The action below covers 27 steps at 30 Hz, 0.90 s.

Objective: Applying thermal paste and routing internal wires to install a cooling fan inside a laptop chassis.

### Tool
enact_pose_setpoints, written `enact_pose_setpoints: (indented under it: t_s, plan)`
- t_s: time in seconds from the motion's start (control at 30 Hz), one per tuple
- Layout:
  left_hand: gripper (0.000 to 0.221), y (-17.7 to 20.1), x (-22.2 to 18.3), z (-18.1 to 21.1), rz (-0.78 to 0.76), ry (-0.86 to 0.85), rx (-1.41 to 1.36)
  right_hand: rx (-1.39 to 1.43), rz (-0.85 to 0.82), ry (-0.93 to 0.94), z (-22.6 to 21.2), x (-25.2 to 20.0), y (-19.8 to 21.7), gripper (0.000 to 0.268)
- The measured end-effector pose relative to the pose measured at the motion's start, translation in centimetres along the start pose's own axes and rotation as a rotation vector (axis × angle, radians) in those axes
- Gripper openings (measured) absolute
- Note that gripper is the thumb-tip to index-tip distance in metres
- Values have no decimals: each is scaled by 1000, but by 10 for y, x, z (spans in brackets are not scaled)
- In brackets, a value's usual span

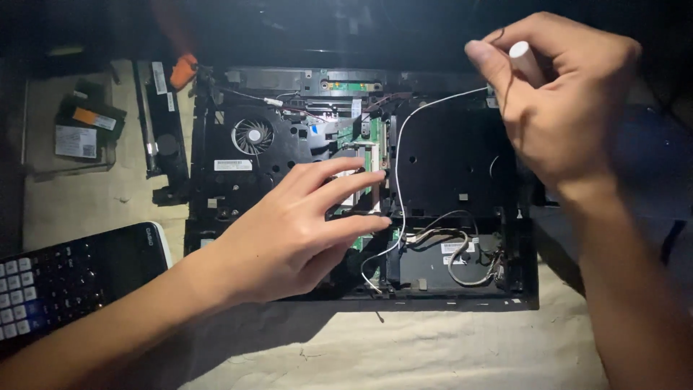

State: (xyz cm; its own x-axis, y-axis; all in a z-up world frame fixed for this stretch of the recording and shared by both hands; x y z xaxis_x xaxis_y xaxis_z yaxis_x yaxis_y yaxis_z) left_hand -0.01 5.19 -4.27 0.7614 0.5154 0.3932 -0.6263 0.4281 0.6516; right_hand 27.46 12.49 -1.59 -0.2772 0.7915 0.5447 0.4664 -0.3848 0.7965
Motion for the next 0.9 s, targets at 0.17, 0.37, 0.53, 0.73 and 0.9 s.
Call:
enact_pose_setpoints:
  t_s: [0.17,0.37,0.53,0.73,0.9]
  plan:
    - [27,-1,4,4,-7,-19,48,64,20,199,-51,16,3,10]
    - [27,-1,4,6,-19,-15,57,300,34,121,-63,32,-21,14]
    - [32,-3,2,5,-43,-27,117,594,13,25,-27,33,-41,13]
    - [33,-6,0,4,-38,-35,146,649,-262,11,-60,34,-39,12]
    - [30,-5,1,5,-44,-49,135,715,-436,12,-60,29,-35,22]
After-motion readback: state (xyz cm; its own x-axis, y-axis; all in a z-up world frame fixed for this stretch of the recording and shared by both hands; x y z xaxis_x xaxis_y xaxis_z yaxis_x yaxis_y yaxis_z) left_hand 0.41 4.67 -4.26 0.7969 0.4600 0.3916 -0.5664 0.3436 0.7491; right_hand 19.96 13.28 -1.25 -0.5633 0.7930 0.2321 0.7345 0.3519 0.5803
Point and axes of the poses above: each hand's wrist, its own x-axis towards the middle knuckle, its own y-axis out of the back of the hand, z = x × y, the point moved 2 cm from there along x, towards the middle knuckle, and after that the axes turned 11 degrees about -x, right-handed, at the moved point
